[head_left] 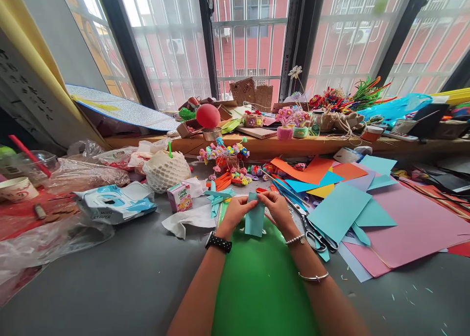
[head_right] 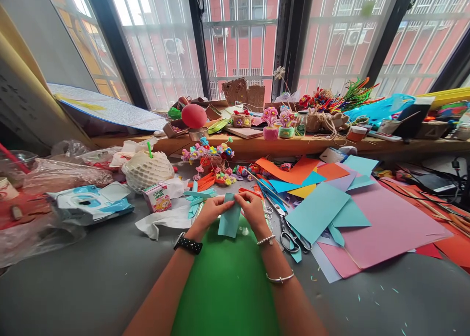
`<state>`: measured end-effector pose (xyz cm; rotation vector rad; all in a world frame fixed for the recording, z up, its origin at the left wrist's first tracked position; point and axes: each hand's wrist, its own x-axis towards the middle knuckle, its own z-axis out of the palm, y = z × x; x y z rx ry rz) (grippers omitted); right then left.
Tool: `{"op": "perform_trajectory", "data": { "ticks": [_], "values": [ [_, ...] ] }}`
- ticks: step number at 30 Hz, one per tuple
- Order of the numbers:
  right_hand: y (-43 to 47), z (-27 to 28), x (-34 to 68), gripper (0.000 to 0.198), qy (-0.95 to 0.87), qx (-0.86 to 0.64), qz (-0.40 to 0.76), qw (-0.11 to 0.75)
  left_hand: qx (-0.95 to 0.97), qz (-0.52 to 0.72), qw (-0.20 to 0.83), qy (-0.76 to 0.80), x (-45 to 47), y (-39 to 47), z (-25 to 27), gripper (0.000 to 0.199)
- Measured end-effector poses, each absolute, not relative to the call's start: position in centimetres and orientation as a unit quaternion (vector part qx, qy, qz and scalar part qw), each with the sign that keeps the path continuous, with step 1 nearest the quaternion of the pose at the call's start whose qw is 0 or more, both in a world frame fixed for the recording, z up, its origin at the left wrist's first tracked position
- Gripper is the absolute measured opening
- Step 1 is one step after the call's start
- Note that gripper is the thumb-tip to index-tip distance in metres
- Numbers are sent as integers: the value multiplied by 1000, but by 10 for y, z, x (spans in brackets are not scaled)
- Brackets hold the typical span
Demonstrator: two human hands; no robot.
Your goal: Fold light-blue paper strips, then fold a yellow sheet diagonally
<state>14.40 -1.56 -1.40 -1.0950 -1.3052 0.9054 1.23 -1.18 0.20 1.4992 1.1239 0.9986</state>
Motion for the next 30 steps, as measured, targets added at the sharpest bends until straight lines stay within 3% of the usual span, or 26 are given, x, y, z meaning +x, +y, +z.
{"op": "perform_trajectory", "data": {
  "ticks": [10,15,30],
  "values": [
    [-19,-2,152,21,-672,-466,323,476,650,353,520,428,0,-11,8,29],
    [-20,-4,149,20,-696,-468,278,469,678,338,501,419,-1,-9,6,29],
    [-8,-25,141,28,-745,-546,55,380,689,341,479,424,3,-6,2,31]
  ]
}}
